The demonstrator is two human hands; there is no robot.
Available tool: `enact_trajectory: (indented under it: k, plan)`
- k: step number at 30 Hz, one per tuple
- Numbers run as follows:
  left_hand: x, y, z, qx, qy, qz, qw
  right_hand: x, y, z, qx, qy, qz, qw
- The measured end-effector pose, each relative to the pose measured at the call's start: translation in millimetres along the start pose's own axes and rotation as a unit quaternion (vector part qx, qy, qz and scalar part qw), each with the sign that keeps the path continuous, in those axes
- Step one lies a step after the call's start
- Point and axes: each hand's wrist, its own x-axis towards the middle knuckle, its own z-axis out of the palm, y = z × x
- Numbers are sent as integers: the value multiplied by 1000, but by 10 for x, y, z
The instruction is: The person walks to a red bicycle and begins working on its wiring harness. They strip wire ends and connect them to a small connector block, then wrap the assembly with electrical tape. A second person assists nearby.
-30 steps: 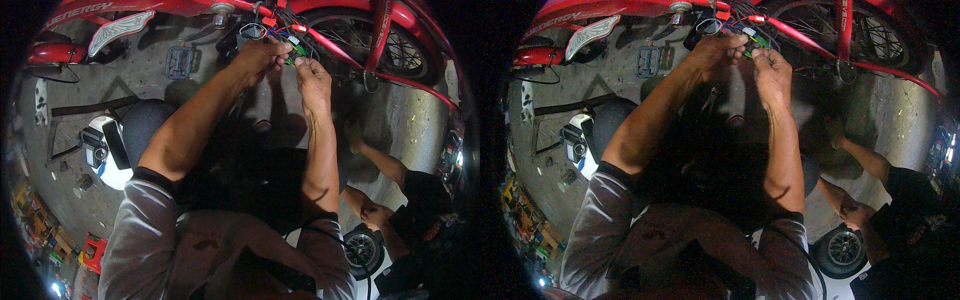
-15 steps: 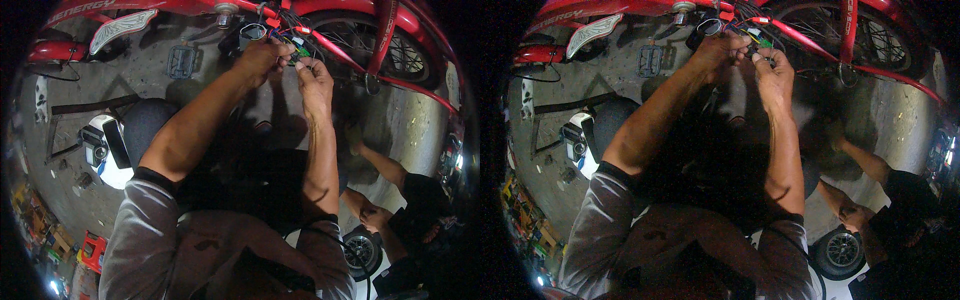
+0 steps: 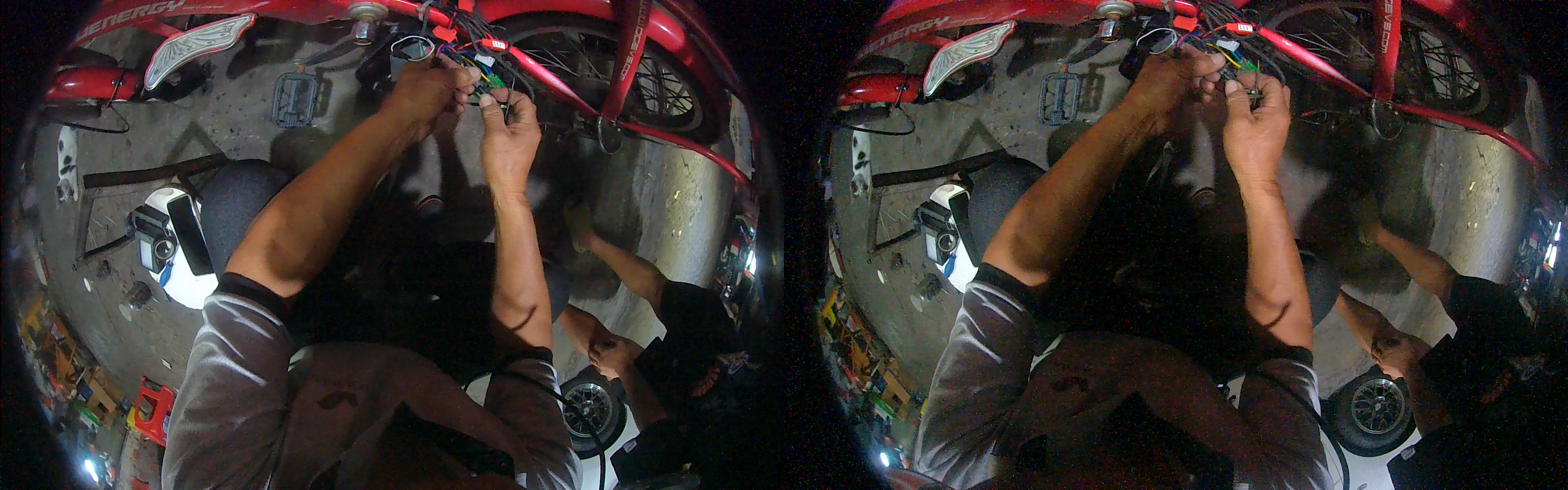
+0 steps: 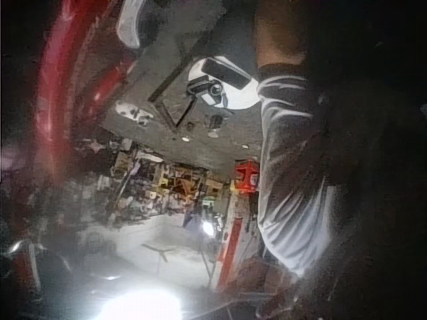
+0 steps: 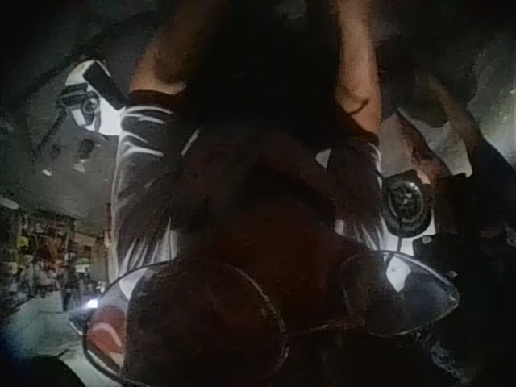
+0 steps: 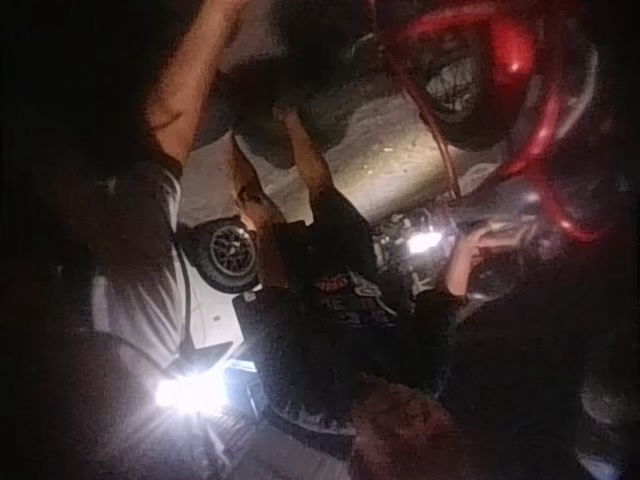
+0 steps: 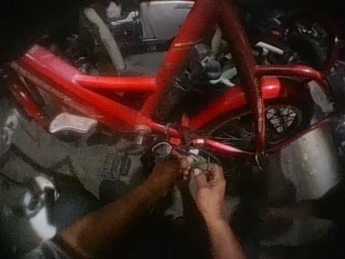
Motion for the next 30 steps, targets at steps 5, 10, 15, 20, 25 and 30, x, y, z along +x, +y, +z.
enact_trajectory:
  k: [5,10,15,20,25,30]
  plan:
    - [10,0,16,30,22,7,999,0,9,18,6,10,-36,999]
    - [28,-15,-5,26,22,-3,999,-1,34,25,-27,15,-80,996]
    - [50,-57,7,36,26,41,998,-9,31,42,-20,22,-73,997]
    - [31,-42,12,53,35,38,997,-21,-1,38,-54,26,-68,996]
    - [18,-18,34,47,28,39,998,-35,-41,40,-42,28,-57,997]
    - [23,-29,44,47,40,41,997,-31,-65,35,-74,31,-81,994]
